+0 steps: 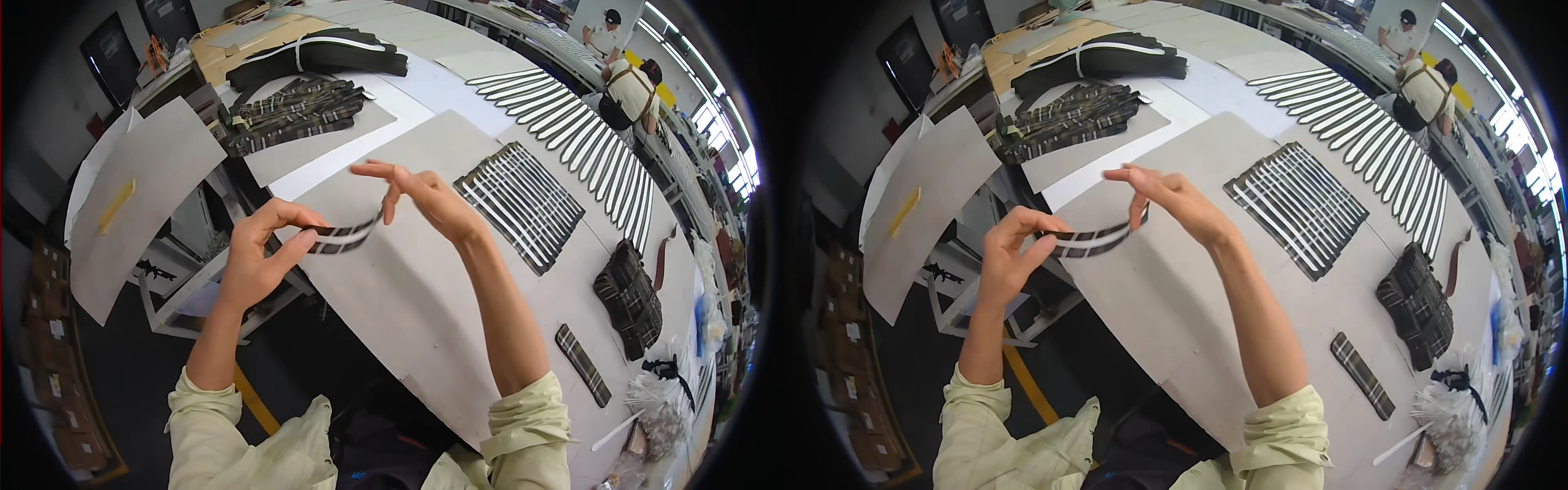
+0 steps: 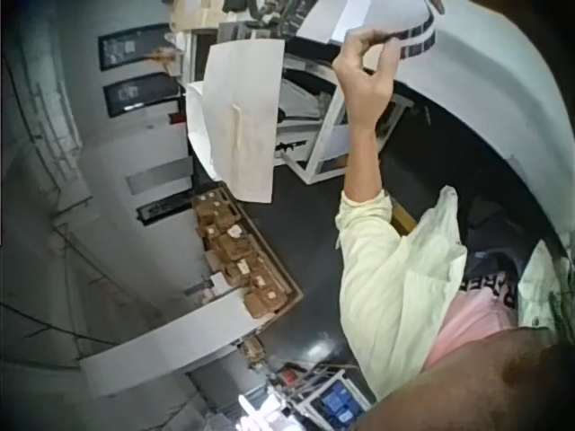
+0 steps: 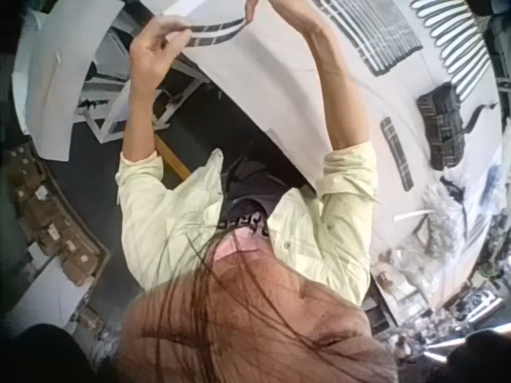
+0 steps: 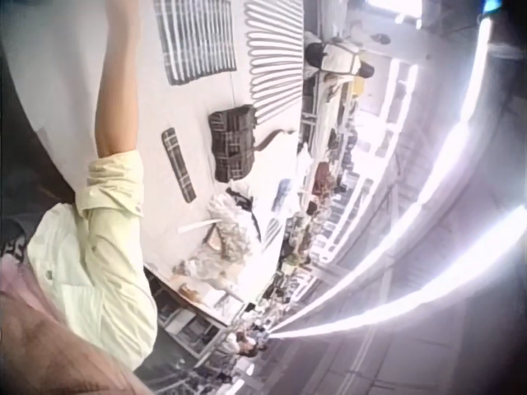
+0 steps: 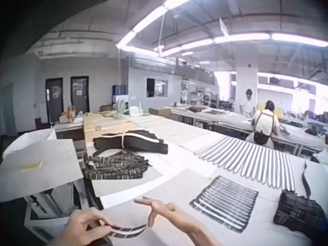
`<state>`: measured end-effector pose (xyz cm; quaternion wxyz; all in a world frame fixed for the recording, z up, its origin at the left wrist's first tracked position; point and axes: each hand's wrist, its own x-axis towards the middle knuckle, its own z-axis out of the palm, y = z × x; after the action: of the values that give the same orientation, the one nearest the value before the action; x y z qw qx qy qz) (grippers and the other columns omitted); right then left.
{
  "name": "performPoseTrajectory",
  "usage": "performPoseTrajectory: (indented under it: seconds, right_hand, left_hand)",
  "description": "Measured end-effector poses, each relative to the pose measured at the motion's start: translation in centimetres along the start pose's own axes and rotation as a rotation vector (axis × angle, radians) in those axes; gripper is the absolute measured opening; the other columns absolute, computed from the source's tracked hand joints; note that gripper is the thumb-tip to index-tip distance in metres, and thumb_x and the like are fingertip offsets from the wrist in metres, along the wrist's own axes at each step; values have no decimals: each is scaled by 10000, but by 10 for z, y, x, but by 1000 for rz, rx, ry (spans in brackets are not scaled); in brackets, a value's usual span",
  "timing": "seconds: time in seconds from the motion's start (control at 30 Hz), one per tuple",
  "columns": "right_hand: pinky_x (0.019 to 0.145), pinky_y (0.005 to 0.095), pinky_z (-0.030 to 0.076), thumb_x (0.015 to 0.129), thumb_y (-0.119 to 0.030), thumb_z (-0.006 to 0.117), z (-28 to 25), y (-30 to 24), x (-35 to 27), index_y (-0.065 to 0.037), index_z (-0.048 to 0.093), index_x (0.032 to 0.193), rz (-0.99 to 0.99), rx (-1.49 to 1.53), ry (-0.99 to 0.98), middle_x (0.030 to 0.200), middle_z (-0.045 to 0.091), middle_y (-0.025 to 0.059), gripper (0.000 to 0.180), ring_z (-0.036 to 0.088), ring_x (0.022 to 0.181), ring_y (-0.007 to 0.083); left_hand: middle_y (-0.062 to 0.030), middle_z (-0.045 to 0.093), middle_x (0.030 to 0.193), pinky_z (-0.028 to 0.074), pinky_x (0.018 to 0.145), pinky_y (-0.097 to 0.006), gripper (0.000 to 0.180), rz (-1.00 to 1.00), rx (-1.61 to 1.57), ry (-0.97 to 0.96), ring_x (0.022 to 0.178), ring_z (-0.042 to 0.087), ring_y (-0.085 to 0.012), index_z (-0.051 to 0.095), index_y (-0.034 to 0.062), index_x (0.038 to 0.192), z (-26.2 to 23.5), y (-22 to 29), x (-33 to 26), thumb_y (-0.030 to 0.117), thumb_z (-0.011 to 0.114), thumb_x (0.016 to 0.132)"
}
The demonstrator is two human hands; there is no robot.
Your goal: The person assembles fabric parts by applying glue from a squeeze bottle onto plaid fabric strips and attaching white plastic strips to them. They repeatedly pick up fabric pieces, apply adhesive, and press the plastic components into place on a workbench.
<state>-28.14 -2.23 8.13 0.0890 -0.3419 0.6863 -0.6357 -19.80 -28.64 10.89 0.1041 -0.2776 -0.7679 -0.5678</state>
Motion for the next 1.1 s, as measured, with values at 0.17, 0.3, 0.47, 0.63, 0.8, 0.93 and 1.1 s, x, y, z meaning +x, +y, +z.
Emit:
performPoseTrajectory:
  seconds: [0.17, 0.3, 0.47, 0.63, 0.8, 0.93, 1.1]
  right_hand:
    - [1105, 418, 295, 892, -812, 109, 41, 32, -11, -40, 624, 566, 71, 761, -209, 1151, 672, 226, 984, 534, 1200, 344]
    - [1038, 377, 353, 954, -739, 258, 54, 35, -84, -22, 629, 602, 218, 714, -31, 1019, 675, 162, 881, 567, 1060, 287]
    - [890, 336, 411, 1020, -569, 420, 25, -1, -176, -9, 705, 747, 336, 433, 264, 964, 674, 99, 685, 557, 962, 196]
    - [785, 280, 396, 1031, -506, 455, -5, -14, -245, -14, 725, 800, 407, 315, 518, 909, 674, 38, 607, 537, 854, 138]
    - [675, 279, 449, 963, -518, 586, -31, -10, -267, 3, 729, 859, 617, -72, 844, 810, 636, 42, 550, 543, 773, 118]
    - [649, 265, 481, 961, -489, 608, -57, 2, -264, 16, 724, 887, 646, -159, 913, 789, 645, 40, 523, 560, 700, 98]
    - [598, 252, 464, 965, -469, 612, -79, 12, -257, 7, 719, 904, 649, -173, 987, 785, 654, 34, 492, 579, 684, 97]
  left_hand:
    - [-77, 688, 992, 466, 843, -228, 121, -178, -253, 79, 918, 623, -93, 605, -5, 1028, -8, 19, 5, 25, 611, 911]
    - [-24, 662, 919, 432, 796, -202, 91, -266, -322, 198, 852, 590, -59, 613, 19, 995, 1, 5, 8, 53, 601, 911]
    - [-33, 665, 953, 467, 810, -231, 128, -353, -424, 145, 868, 614, -84, 618, 28, 1031, 17, -24, 24, 74, 610, 912]
    - [-21, 669, 929, 506, 793, -263, 149, -524, -518, 36, 836, 639, -101, 640, 47, 1026, 97, -61, 60, 143, 653, 913]
    - [-27, 680, 898, 520, 795, -283, 165, -606, -393, -102, 827, 648, -115, 652, 48, 1017, 167, -110, 100, 180, 655, 918]
    - [-11, 677, 878, 516, 754, -262, 157, -589, -311, -140, 807, 638, -94, 658, 49, 1018, 198, -135, 126, 175, 643, 927]
    - [-14, 685, 834, 511, 665, -282, 160, -522, -92, -152, 732, 622, -92, 684, 37, 956, 217, -162, 153, 183, 675, 890]
